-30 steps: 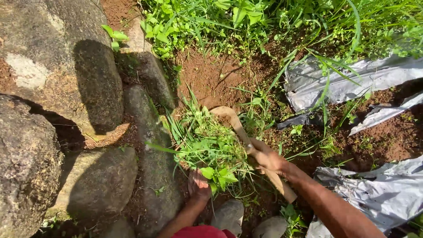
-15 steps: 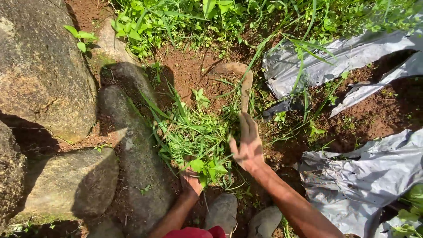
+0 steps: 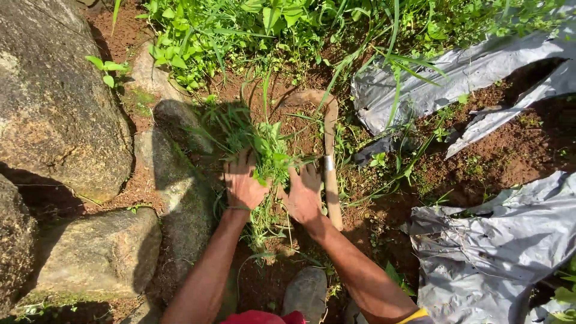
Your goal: Weeding a mulched garden bed using a hand sickle and pulling weeds by hand
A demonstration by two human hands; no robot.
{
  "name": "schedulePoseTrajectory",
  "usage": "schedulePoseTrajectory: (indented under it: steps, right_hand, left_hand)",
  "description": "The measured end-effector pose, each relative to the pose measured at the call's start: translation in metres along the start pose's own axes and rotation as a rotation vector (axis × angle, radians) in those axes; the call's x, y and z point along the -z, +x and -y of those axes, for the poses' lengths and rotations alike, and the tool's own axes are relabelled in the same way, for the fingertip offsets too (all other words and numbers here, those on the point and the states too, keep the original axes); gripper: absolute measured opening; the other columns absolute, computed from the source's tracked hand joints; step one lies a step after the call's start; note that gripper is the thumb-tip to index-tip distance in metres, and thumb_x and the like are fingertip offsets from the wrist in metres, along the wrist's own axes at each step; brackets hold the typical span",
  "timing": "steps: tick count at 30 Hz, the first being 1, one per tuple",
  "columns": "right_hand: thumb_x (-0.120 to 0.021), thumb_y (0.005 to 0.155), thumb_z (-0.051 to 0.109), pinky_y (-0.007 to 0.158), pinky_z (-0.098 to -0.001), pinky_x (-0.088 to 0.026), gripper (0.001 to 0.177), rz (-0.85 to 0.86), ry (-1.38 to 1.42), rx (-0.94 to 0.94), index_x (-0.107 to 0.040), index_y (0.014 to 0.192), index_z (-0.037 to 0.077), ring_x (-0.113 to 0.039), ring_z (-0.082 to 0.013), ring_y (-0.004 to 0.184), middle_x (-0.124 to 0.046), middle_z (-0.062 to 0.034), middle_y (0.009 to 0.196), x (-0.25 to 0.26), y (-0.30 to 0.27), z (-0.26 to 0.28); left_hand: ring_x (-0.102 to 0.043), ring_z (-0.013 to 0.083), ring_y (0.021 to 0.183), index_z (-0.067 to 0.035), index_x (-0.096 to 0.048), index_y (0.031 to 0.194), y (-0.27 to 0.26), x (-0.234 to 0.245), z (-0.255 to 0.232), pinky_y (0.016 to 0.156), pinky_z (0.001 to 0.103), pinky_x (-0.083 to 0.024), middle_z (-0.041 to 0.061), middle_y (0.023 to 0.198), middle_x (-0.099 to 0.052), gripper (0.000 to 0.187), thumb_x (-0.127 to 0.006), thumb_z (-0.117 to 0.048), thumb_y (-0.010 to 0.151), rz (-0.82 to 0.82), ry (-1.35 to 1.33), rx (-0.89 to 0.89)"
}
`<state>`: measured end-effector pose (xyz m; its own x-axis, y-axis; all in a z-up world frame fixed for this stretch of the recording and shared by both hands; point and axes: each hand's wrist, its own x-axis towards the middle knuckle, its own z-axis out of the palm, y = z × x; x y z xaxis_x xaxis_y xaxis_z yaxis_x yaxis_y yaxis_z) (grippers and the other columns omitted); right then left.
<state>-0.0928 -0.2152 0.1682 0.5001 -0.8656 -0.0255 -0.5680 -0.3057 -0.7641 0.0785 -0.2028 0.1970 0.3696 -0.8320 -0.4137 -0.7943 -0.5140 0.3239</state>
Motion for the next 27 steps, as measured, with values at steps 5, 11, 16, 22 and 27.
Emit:
schedulePoseTrajectory:
  steps: [5, 11, 16, 22, 27]
  right_hand:
    - [-0.051, 0.103, 0.033, 0.111, -0.0380, -0.042, 0.051, 0.228, 0.000, -0.462, -0.044, 0.146, 0.008, -0.064, -0.0240, 0.121, -0.066, -0.0171, 0.129, 0.021, -0.031, 0.013]
    - [-0.055, 0.100, 0.042, 0.106, -0.0470, -0.049, 0.037, 0.277, 0.097, -0.672, -0.057, 0.127, 0.016, -0.065, -0.0290, 0.117, -0.067, -0.0104, 0.118, 0.014, -0.092, -0.009]
    - [-0.035, 0.097, 0.052, 0.101, -0.0521, -0.043, 0.063, -0.335, 0.029, 0.050, -0.044, 0.146, 0.013, -0.050, -0.0270, 0.121, -0.042, -0.0159, 0.138, 0.058, -0.068, 0.022]
    - [-0.052, 0.089, 0.050, 0.067, -0.0304, -0.048, 0.062, -0.054, 0.021, -0.328, -0.032, 0.135, 0.013, -0.045, -0.0133, 0.078, -0.051, -0.0030, 0.097, 0.064, -0.084, -0.042]
    - [-0.065, 0.100, 0.017, 0.044, -0.0326, -0.042, 0.059, 0.147, 0.409, -0.846, -0.039, 0.151, 0.007, -0.054, -0.0193, 0.051, -0.071, -0.0319, 0.116, 0.076, -0.060, -0.034]
  left_hand:
    - [-0.055, 0.0246, 0.111, -0.026, -0.064, 0.076, 0.003, -0.120, 0.052, 0.106, 0.054, -0.030, 0.003, 0.101, -0.069, 0.032, -0.064, -0.055, 0.088, 0.080, 0.087, -0.149]
    - [-0.029, 0.0103, 0.031, -0.026, -0.047, 0.055, -0.029, -0.139, 0.019, 0.035, 0.024, -0.035, -0.011, 0.039, -0.039, 0.056, -0.067, -0.059, 0.097, 0.293, -0.343, -0.038]
    - [-0.034, 0.0284, 0.113, -0.029, -0.035, 0.127, -0.009, 0.097, -0.048, 0.097, 0.056, -0.023, 0.002, 0.129, -0.033, 0.048, -0.060, -0.051, 0.093, 0.470, -0.206, -0.016]
    - [-0.060, 0.0316, 0.119, -0.016, -0.055, 0.131, 0.035, 0.067, -0.043, 0.105, 0.062, -0.042, 0.011, 0.134, -0.060, 0.045, -0.063, -0.039, 0.093, -0.304, -0.256, -0.051]
    - [-0.053, 0.0418, 0.134, -0.010, -0.055, 0.136, 0.008, -0.017, -0.007, 0.108, 0.062, -0.043, 0.024, 0.135, -0.058, 0.054, -0.071, -0.036, 0.091, -0.551, -0.177, -0.109]
